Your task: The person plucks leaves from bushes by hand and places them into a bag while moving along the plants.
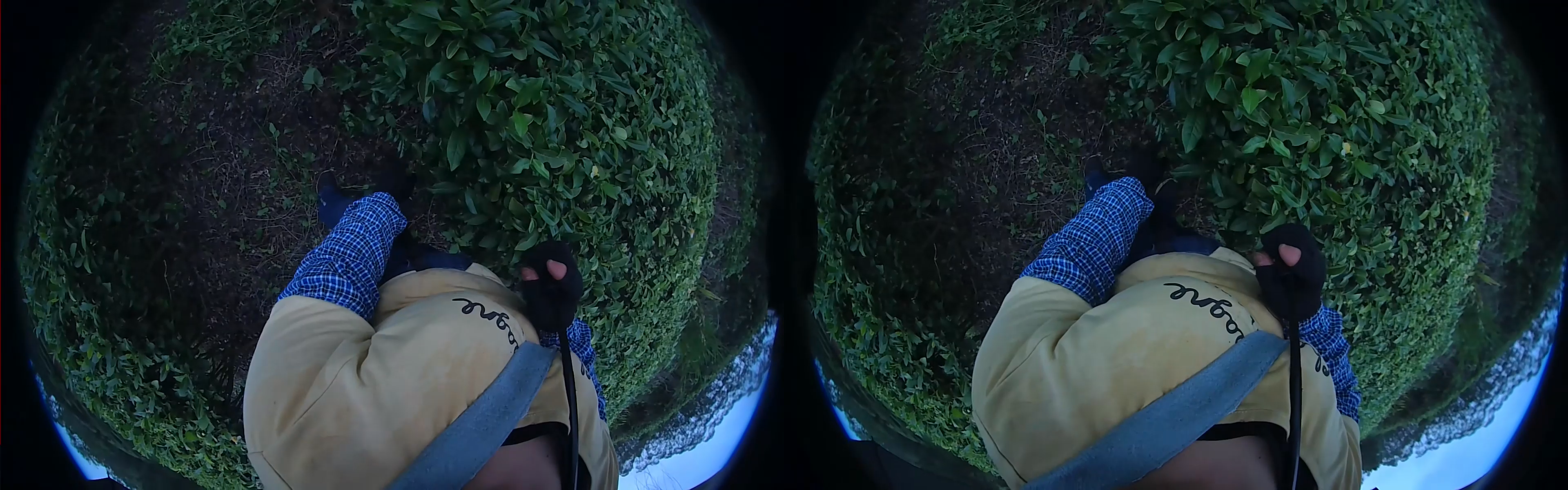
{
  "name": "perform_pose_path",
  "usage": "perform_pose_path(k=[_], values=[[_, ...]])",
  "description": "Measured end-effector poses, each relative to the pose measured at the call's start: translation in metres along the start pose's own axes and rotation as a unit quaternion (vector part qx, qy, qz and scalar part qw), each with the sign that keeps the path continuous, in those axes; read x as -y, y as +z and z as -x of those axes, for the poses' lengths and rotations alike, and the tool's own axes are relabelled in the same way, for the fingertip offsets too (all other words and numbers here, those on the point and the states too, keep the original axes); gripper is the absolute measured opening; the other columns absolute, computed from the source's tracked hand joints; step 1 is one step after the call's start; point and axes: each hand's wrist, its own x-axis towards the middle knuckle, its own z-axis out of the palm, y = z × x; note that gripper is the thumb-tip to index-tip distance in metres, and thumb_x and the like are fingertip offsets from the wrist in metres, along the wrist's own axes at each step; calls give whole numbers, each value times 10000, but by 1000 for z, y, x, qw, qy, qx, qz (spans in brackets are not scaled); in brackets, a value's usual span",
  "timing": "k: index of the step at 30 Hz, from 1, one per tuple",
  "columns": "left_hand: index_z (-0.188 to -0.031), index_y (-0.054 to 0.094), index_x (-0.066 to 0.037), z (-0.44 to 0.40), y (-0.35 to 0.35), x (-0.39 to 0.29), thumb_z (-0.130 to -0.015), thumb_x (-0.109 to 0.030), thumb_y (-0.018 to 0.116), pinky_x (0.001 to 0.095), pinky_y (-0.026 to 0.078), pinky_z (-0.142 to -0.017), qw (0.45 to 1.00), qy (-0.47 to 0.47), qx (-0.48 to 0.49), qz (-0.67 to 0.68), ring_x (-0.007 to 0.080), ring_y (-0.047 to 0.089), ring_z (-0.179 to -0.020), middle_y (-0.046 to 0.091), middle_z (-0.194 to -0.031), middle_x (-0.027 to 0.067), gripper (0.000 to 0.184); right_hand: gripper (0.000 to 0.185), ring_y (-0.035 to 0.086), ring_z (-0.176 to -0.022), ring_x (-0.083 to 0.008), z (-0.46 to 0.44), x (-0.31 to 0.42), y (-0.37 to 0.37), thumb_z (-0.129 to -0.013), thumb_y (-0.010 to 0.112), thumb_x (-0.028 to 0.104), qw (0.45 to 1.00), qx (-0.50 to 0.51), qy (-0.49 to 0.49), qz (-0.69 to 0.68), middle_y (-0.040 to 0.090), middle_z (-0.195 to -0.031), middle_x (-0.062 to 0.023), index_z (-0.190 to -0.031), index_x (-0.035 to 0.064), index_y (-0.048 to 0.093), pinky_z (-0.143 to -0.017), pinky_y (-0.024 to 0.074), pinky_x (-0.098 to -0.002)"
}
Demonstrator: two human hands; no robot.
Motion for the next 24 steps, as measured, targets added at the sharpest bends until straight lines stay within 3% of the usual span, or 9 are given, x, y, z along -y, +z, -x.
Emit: perform_pose_path(k=[1,6,9,12,15,17,18,22,24], values=[[-1289,425,-189,5,6,-1,-785,-343,565,427,408,-896,997,16,-69,42,356,512,-1059,510,-1196,190,545,562,534,-684,-222,1,0,0,-695,602,-119,1000,0,-3,-1,549,-812,-98,-1151,173,451,-600,434,-316],[-1275,435,-128,15,-16,-16,-790,-265,585,429,413,-887,991,-5,-44,126,361,533,-1022,539,-1138,214,526,563,534,-688,-223,-3,0,5,-696,600,-119,1000,-13,-28,-5,549,-814,-97,-1155,172,451,-611,436,-321],[-1293,352,-12,10,-22,-20,-811,-276,551,402,347,-966,989,-63,-32,132,354,425,-1152,394,-1284,235,584,562,535,-698,-225,-2,-2,5,-698,601,-117,999,-3,-33,-29,549,-824,-97,-1160,167,453,-619,438,-326],[-1283,378,-31,5,-27,-20,-791,-284,575,404,370,-938,989,-30,-40,138,329,469,-1108,452,-1239,213,587,556,535,-711,-231,1,-2,7,-701,595,-121,999,-4,-32,-42,551,-834,-96,-1159,162,456,-640,440,-338],[-1169,516,-63,12,-43,-30,-831,-257,538,405,451,-834,994,1,-11,113,338,551,-993,562,-1096,204,390,550,536,-729,-239,2,2,5,-699,586,-130,999,-4,-31,-32,553,-837,-95,-1151,160,466,-664,439,-347],[-1122,549,-54,28,-58,-41,-858,-246,493,395,457,-811,966,249,-33,62,320,566,-962,581,-1045,198,331,544,536,-739,-242,4,2,3,-699,582,-132,999,-1,-29,-26,553,-842,-96,-1145,158,472,-673,437,-351],[-1122,549,-54,39,-78,-53,-858,-246,493,395,457,-811,966,247,-39,65,320,566,-962,581,-1045,198,331,537,536,-750,-244,5,2,2,-699,578,-135,1000,-7,-24,-18,554,-848,-97,-1139,157,477,-682,436,-354],[-1110,562,-31,19,-103,-62,-827,-86,487,357,469,-773,942,62,2,329,273,578,-936,563,-1120,154,298,521,529,-760,-232,6,1,0,-699,575,-138,999,-4,-7,-53,548,-867,-93,-1119,157,488,-676,435,-342],[-1092,565,-44,1,-103,-64,-855,-129,456,378,474,-745,953,136,-58,264,300,588,-892,592,-1021,169,274,499,524,-762,-225,4,3,2,-701,572,-142,999,-2,-7,-43,545,-863,-83,-1096,154,496,-674,434,-334]])
